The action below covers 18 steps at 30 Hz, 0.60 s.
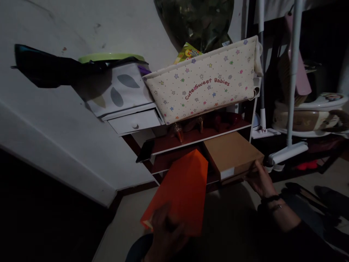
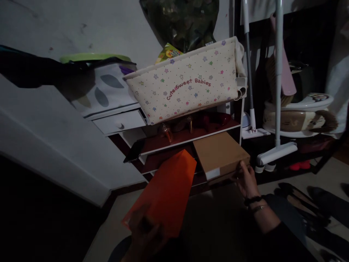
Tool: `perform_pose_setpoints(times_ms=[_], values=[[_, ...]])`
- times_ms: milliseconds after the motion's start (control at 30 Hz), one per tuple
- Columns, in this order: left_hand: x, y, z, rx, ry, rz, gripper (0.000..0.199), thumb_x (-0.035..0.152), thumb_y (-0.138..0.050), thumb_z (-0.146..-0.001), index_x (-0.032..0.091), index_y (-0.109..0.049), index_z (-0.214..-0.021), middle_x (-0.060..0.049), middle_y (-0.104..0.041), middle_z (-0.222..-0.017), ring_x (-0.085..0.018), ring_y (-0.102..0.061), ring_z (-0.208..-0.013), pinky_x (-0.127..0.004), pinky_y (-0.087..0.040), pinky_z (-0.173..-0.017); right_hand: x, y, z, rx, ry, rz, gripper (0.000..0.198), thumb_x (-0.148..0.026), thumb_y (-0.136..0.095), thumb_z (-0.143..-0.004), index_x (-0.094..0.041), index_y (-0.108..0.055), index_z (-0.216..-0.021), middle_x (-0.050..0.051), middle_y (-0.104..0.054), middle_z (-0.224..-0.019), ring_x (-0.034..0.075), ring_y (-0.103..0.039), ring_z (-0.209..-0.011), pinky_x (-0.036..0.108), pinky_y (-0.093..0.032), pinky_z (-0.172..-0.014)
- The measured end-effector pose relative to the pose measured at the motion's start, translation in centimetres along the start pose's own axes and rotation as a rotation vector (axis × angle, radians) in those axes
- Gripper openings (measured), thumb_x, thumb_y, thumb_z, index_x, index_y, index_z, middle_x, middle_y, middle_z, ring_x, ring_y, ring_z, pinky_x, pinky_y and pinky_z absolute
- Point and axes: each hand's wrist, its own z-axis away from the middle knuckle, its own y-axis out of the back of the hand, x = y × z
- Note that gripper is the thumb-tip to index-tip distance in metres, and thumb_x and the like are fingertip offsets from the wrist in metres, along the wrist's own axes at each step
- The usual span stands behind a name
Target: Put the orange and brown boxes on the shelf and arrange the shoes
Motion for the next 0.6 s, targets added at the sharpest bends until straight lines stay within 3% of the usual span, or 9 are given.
perform_pose_setpoints(times_ms=[200, 367, 500, 600], values=[[0.5, 0.4, 0.1, -0.053, 0.013, -0.038, 0.055, 0.028, -0.084, -0.077, 0.056, -0.069, -0.123, -0.005, -0.062, -0.134, -0.03, -0.06, -0.12, -0.05, -0.048, -0.105, -0.2, -1.7, -2.7, -0.054, -0.026, -0.002, 0.068, -0.047, -0.1, -0.063, -0.033, -0.058, -0.115, -0.004, -0.066, -0.12, 0.014, -0.067, -0.088, 0.041, -0.07, -0.078], [-1.4, -2.3, -0.4, -0.14, 0.05, -0.017, 0.031, 0.032, -0.082, -0.084, 0.056, -0.08, -0.104, -0.005, -0.07, -0.122, -0.029, -0.061, -0.121, -0.049, -0.047, -0.109, -0.2, -0.8, -3.3, -0.045, -0.036, -0.005, 0.07, -0.046, -0.1, -0.062, -0.034, -0.059, -0.118, -0.005, -0.067, -0.119, 0.014, -0.066, -0.088, 0.038, -0.071, -0.076], [-2.3, -4.7, -1.8, -0.119, -0.078, -0.071, 0.051, 0.02, -0.079, -0.087, 0.062, -0.077, -0.115, -0.006, -0.068, -0.132, -0.031, -0.059, -0.128, -0.051, -0.042, -0.111, 0.0, -0.4, -3.6, -0.043, -0.047, -0.009, 0.068, -0.046, -0.097, -0.068, -0.036, -0.057, -0.121, -0.004, -0.068, -0.12, 0.015, -0.067, -0.091, 0.037, -0.071, -0.076], [-3.9, -7.1, -3.1, -0.175, -0.092, -0.08, 0.062, 0.014, -0.076, -0.088, 0.061, -0.072, -0.129, -0.009, -0.066, -0.138, -0.033, -0.056, -0.133, -0.054, -0.039, -0.114, 0.1, -0.7, -3.8, -0.035, -0.041, 0.008, 0.065, -0.046, -0.096, -0.068, -0.034, -0.058, -0.12, -0.002, -0.069, -0.121, 0.017, -0.069, -0.092, 0.036, -0.07, -0.073]])
